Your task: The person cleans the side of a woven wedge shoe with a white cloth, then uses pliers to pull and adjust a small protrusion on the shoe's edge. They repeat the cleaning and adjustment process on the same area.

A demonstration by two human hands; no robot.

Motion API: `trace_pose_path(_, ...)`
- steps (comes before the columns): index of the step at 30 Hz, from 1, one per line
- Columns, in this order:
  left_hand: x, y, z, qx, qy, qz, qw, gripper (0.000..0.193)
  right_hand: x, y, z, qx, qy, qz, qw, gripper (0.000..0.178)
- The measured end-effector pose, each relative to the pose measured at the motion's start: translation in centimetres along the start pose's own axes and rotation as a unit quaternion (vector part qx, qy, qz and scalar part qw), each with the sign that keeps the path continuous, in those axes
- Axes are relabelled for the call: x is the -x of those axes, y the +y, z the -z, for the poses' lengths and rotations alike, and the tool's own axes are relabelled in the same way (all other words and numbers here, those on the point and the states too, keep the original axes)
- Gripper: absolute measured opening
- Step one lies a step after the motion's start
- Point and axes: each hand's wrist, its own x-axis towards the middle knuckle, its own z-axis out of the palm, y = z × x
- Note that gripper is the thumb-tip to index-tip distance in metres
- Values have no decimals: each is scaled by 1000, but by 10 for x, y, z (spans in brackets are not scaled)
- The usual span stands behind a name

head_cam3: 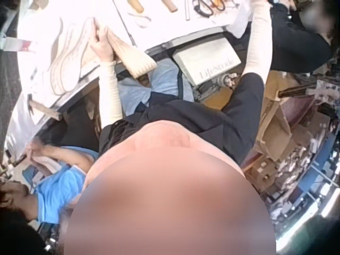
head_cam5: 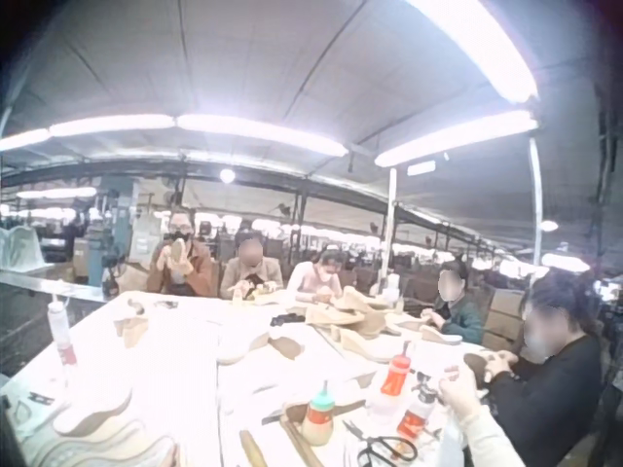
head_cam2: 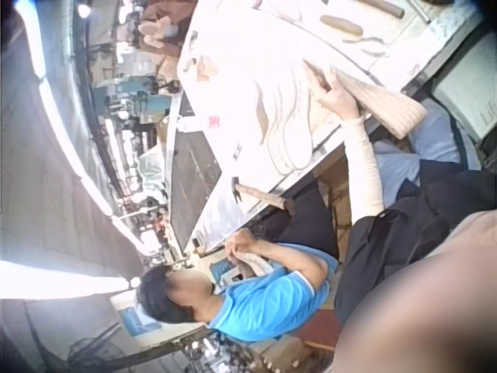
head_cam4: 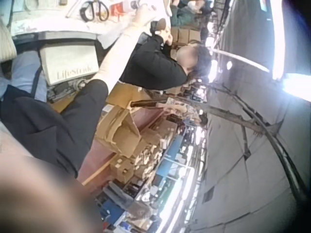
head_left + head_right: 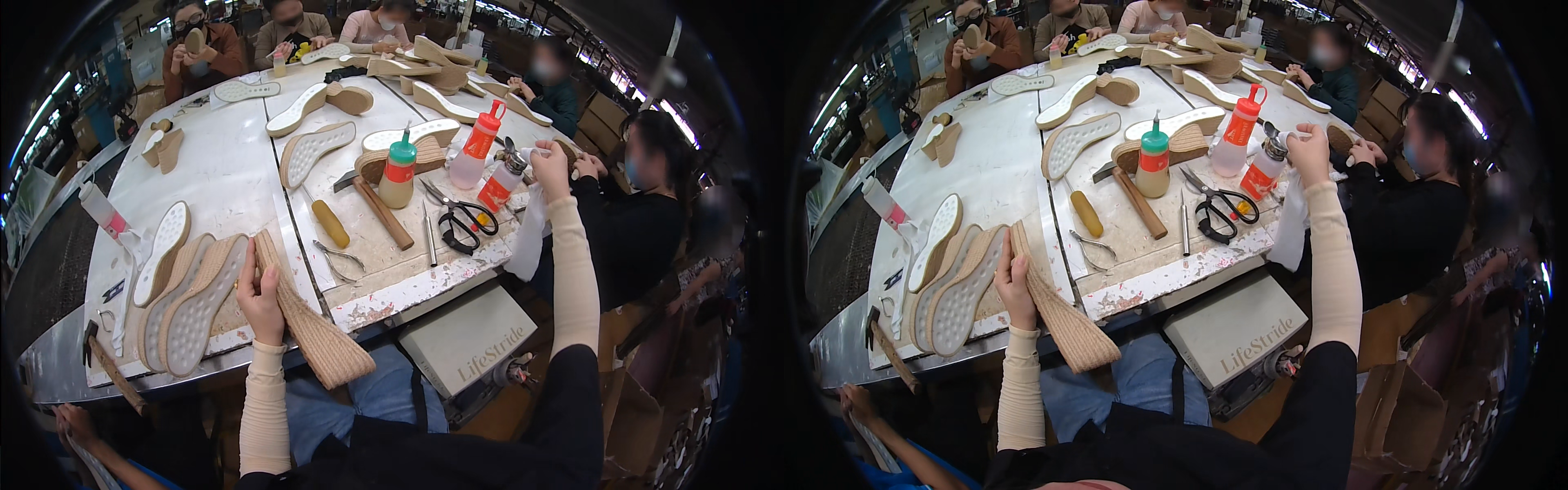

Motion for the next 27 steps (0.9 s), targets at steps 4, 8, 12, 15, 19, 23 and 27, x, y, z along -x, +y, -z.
trace_pose_path(4, -1, -1, 0, 28, -2, -23, 999, 56, -39, 35, -7, -8, 9, -64, 998, 32)
trace_pose_path(8, -1, -1, 0, 28, 3, -17, 999, 55, -39, 46, -15, -41, -37, -105, 993, 18)
trace_pose_path(12, -1, -1, 0, 18, 3, -17, 1000, 56, -37, 52, -17, -19, -17, -117, 993, 18)
trace_pose_path(15, 0, -4, 2, -13, 9, -24, 1000, 57, -46, 69, -14, -61, -3, -89, 994, 19)
trace_pose_path(19, 2, -6, 3, 8, 12, 4, 1000, 60, -57, 78, -12, -42, -18, -108, 993, 23)
trace_pose_path(23, 2, -6, 2, 30, 14, 24, 999, 62, -22, 17, -8, 11, 133, 42, 990, 36)
trace_pose_path(27, 1, -6, 2, -3, 19, 8, 1000, 65, 106, -78, -15, -330, -191, 91, 920, 24)
